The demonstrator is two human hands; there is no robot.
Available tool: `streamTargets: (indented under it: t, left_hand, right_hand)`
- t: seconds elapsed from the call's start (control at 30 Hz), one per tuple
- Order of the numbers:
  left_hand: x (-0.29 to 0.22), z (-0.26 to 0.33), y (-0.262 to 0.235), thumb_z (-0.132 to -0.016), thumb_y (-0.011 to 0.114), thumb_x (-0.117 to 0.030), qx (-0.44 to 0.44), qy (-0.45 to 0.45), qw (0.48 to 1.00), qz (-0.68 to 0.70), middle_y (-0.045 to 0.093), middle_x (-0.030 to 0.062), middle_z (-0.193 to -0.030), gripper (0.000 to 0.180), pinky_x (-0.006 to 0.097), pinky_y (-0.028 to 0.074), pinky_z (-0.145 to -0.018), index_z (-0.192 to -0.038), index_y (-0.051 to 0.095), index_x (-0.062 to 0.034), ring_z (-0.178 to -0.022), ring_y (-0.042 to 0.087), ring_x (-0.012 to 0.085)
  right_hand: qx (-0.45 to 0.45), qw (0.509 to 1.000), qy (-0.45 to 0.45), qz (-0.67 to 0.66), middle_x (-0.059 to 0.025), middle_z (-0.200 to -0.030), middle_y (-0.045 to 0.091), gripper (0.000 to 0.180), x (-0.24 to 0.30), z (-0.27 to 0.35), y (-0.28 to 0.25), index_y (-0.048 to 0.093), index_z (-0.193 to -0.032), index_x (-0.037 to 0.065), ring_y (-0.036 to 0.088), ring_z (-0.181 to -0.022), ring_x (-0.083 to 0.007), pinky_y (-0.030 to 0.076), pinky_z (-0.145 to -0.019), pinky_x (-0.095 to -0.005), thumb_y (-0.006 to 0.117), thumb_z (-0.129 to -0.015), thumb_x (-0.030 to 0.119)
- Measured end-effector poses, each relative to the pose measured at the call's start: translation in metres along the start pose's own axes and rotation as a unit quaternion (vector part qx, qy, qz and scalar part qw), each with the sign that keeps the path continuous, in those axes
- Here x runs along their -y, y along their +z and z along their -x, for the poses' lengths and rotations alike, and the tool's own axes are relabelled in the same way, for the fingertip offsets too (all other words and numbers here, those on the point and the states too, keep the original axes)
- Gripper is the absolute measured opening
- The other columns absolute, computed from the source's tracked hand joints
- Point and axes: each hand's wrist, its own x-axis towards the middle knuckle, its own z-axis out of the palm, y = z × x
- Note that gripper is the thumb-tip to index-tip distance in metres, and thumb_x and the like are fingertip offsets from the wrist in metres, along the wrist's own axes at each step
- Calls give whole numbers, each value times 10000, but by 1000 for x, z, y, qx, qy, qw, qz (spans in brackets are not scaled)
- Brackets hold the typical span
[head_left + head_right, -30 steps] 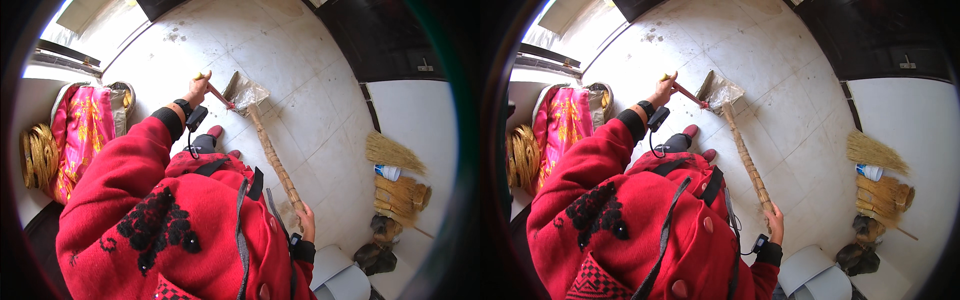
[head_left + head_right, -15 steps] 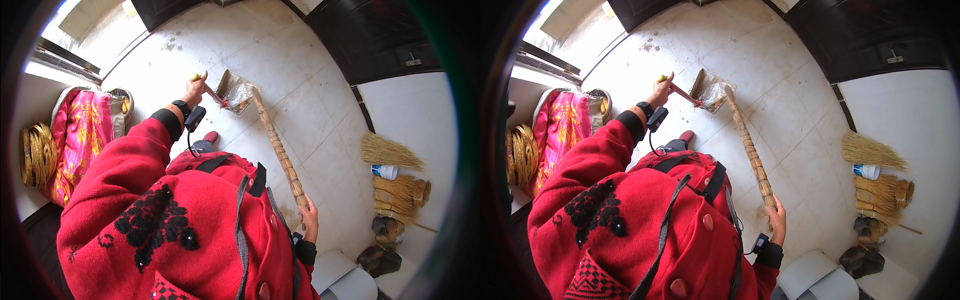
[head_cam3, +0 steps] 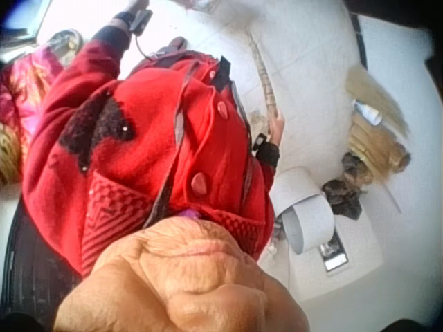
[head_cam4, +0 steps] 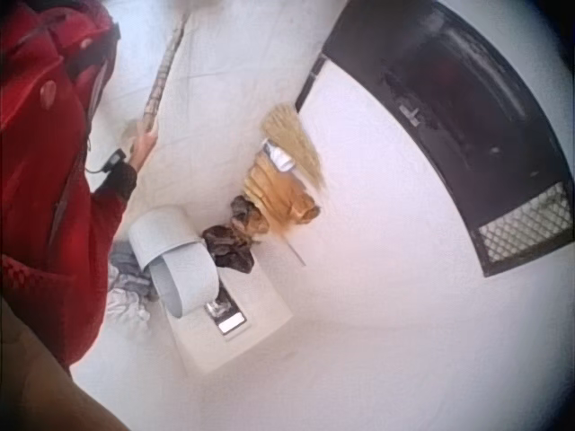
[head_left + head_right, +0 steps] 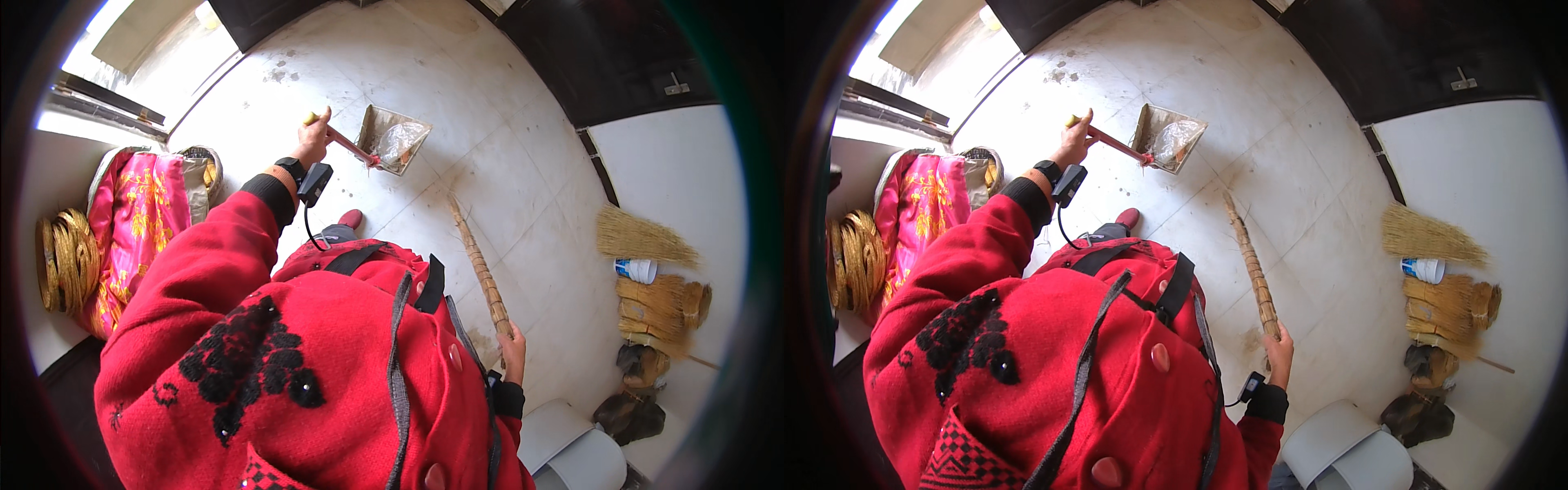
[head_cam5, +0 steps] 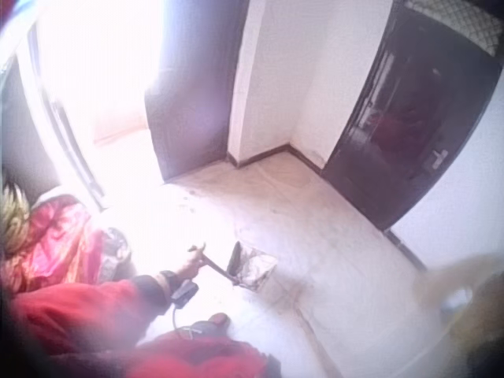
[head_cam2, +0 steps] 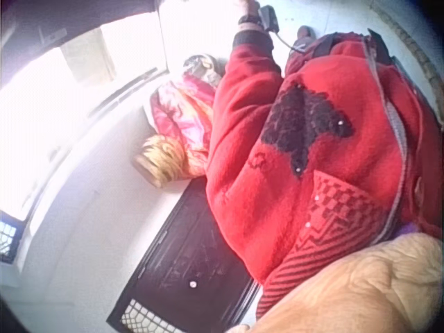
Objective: The person assembles a chandelier by attaching multiple plastic bottles to a metal frame, then moves the assembly outside. Afterward, they sweep the floor with a broom and dustpan, collecting debris into the dustpan.
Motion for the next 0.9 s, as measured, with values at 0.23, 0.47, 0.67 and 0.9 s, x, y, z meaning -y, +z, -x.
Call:
streamTargets:
  t: [0.23,0.47,0.67,0.9]
  left_hand:
    - [-5,2,-13,-738,627,-337,16,20,996,-87,487,66,-739,340,285,481,-598,-841,506,-36,-689,506,166]
    - [-16,-1,-16,-774,583,-330,20,6,974,-226,482,63,-781,345,275,491,-656,-902,493,-23,-742,515,152]
    - [-16,-4,-36,-757,609,-326,3,-13,956,-295,504,64,-743,342,260,497,-625,-887,508,-26,-693,535,149]
    - [3,-27,-50,-742,619,-348,22,-18,928,-371,529,43,-700,339,250,472,-590,-847,546,-34,-642,522,132]
  right_hand:
    - [-31,981,86,-172,10,-567,448,355,-12,-17,23,526,-1030,48,400,-418,-74,316,-375,-207,544,-688,142]
    - [-24,951,147,-272,8,-498,404,167,15,-65,51,467,-723,108,377,-365,-73,277,-320,-186,512,-733,268]
    - [43,891,295,-342,0,-477,391,211,22,-93,65,416,-693,126,363,-350,-90,278,-320,-197,527,-729,302]
    - [51,928,257,-265,-53,-508,439,162,57,-120,116,486,-810,89,407,-343,-128,279,-280,-242,548,-705,196]
